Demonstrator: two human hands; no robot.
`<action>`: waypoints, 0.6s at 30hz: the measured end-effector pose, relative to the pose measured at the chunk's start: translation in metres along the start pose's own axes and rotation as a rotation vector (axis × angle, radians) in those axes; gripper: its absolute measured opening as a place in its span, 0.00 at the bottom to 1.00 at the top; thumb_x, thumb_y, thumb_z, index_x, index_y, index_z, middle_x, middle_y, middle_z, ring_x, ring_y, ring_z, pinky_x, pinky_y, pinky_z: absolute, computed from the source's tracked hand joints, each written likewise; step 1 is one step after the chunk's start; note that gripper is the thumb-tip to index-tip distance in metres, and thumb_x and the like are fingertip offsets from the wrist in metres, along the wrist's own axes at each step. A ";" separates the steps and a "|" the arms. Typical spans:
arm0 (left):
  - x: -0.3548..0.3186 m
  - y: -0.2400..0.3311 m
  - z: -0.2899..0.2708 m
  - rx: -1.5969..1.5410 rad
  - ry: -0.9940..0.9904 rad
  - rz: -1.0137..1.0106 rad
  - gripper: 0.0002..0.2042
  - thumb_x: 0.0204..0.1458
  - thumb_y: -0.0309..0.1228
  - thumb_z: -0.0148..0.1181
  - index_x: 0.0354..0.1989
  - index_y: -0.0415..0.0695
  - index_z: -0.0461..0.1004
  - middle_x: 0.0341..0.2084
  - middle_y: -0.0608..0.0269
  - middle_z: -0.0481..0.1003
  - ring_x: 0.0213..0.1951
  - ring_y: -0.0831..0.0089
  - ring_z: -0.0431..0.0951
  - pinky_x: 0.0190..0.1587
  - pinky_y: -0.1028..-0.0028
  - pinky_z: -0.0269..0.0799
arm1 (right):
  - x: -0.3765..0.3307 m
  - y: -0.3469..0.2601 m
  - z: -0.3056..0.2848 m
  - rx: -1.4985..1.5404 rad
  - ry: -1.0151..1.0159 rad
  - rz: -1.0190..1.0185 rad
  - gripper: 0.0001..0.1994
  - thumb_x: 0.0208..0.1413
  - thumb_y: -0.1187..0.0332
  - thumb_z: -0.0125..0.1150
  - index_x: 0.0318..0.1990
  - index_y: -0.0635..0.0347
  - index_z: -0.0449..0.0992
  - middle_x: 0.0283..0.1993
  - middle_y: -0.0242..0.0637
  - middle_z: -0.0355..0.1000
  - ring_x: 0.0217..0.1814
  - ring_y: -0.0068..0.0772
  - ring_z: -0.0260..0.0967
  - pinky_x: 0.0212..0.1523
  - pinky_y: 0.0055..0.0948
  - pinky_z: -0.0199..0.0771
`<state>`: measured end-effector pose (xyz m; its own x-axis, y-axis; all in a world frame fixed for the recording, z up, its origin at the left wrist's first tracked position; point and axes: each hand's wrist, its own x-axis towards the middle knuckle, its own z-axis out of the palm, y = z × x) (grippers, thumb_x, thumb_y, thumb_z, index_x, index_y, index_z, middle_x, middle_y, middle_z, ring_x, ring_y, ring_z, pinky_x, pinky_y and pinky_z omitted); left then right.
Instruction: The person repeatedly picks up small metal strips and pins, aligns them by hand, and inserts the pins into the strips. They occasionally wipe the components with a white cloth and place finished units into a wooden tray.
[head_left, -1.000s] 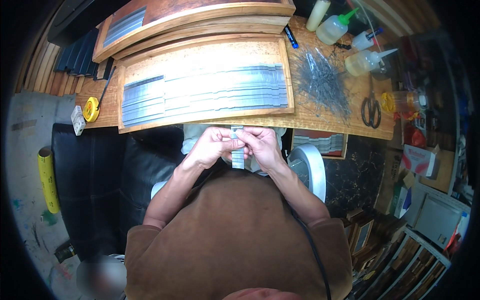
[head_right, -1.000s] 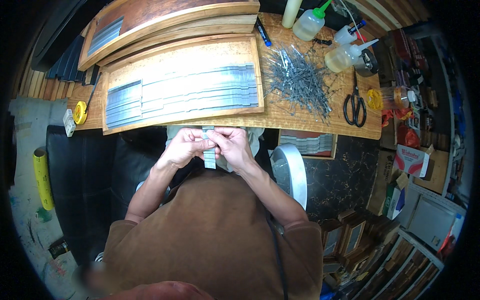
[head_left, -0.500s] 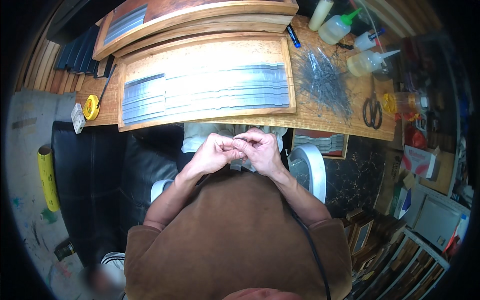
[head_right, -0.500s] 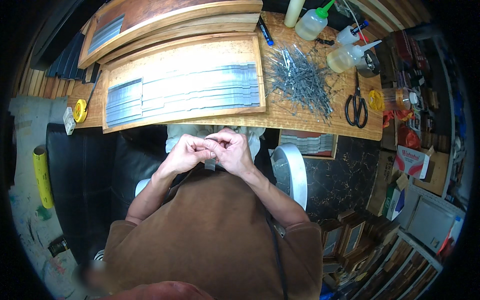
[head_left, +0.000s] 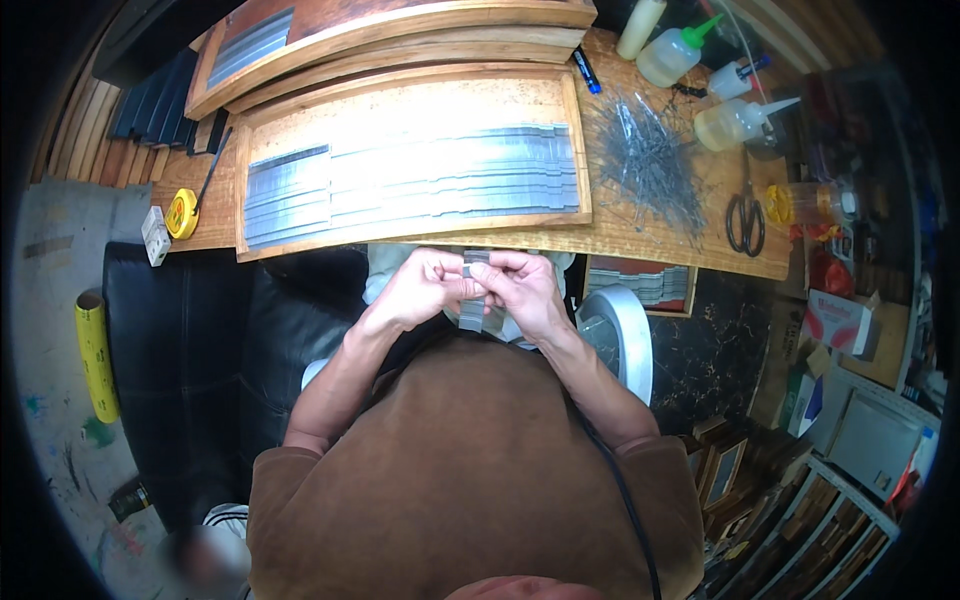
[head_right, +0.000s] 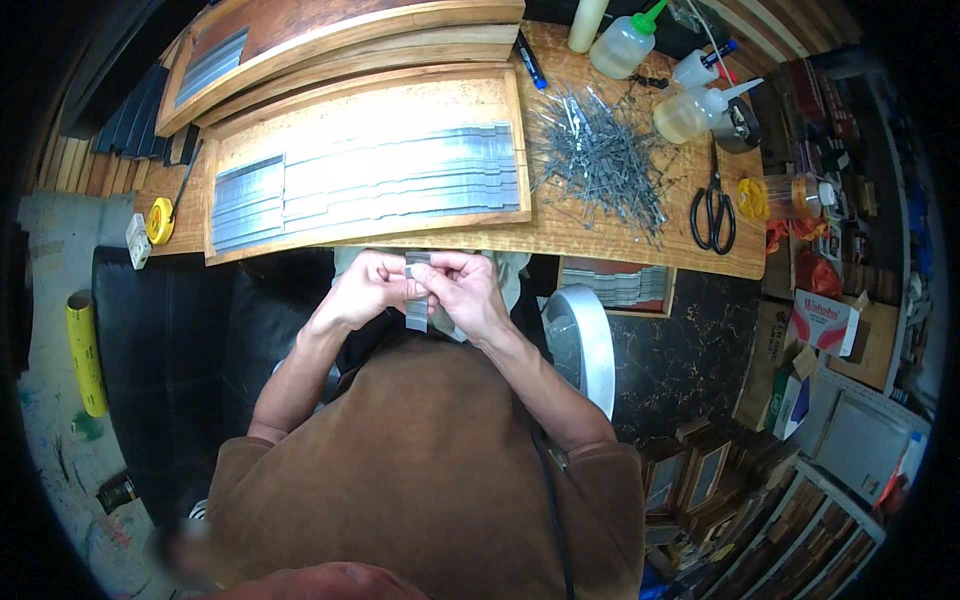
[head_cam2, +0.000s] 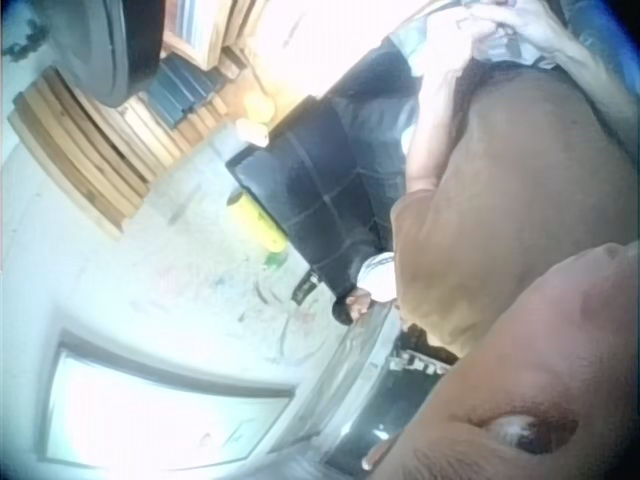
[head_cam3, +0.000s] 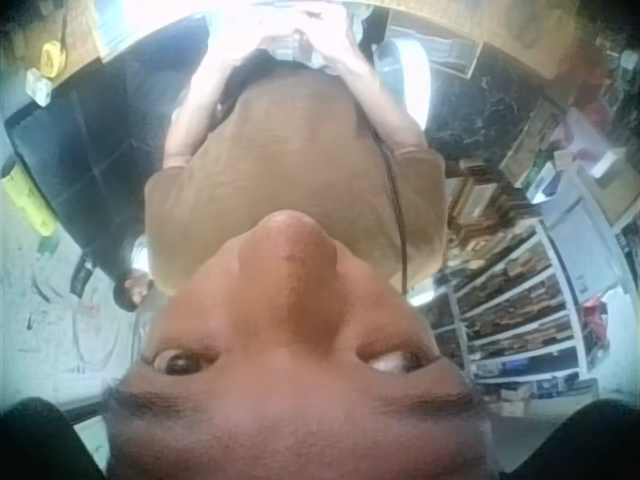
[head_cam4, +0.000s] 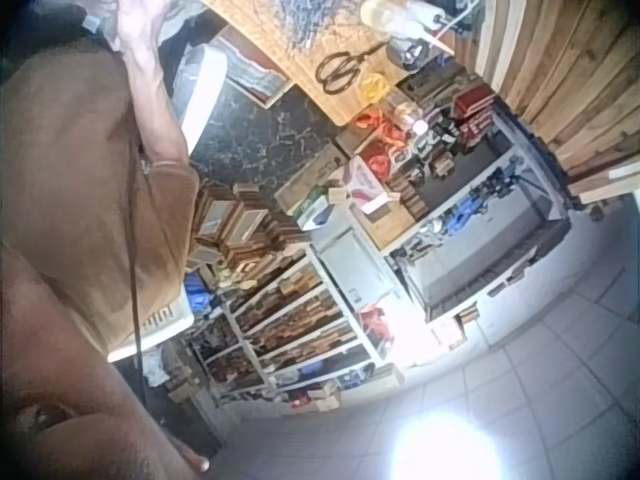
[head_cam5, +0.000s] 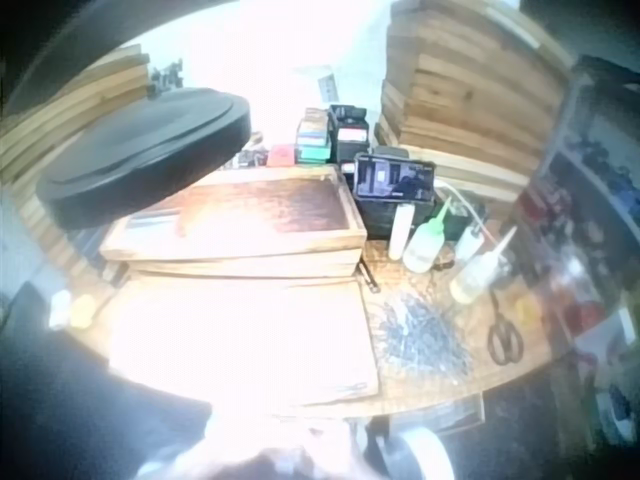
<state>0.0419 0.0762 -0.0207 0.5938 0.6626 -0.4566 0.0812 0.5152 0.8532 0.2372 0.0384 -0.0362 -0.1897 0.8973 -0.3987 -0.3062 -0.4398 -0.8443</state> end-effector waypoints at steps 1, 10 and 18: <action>-0.001 -0.010 0.000 -0.036 -0.011 0.068 0.08 0.65 0.27 0.67 0.46 0.36 0.86 0.36 0.61 0.86 0.38 0.77 0.84 0.43 0.76 0.80 | -0.003 -0.001 0.002 -0.036 0.006 -0.016 0.07 0.65 0.73 0.69 0.44 0.68 0.86 0.31 0.29 0.78 0.27 0.13 0.69 0.28 0.17 0.71; -0.018 -0.042 0.026 0.082 0.170 0.198 0.09 0.63 0.25 0.68 0.49 0.37 0.86 0.38 0.63 0.87 0.41 0.83 0.82 0.46 0.76 0.79 | -0.016 -0.004 0.004 -0.503 0.008 -0.446 0.05 0.57 0.77 0.74 0.40 0.63 0.88 0.33 0.33 0.74 0.30 0.21 0.69 0.31 0.24 0.70; -0.017 -0.029 0.020 0.087 0.111 0.154 0.08 0.61 0.26 0.71 0.47 0.38 0.87 0.34 0.67 0.87 0.37 0.86 0.79 0.42 0.78 0.77 | -0.017 -0.014 0.007 -0.530 0.010 -0.453 0.04 0.57 0.76 0.73 0.39 0.64 0.88 0.33 0.33 0.73 0.29 0.21 0.69 0.31 0.24 0.70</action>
<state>0.0452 0.0393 -0.0332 0.5131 0.7881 -0.3400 0.0680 0.3575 0.9314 0.2379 0.0287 -0.0146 -0.1417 0.9894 0.0328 0.1438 0.0533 -0.9882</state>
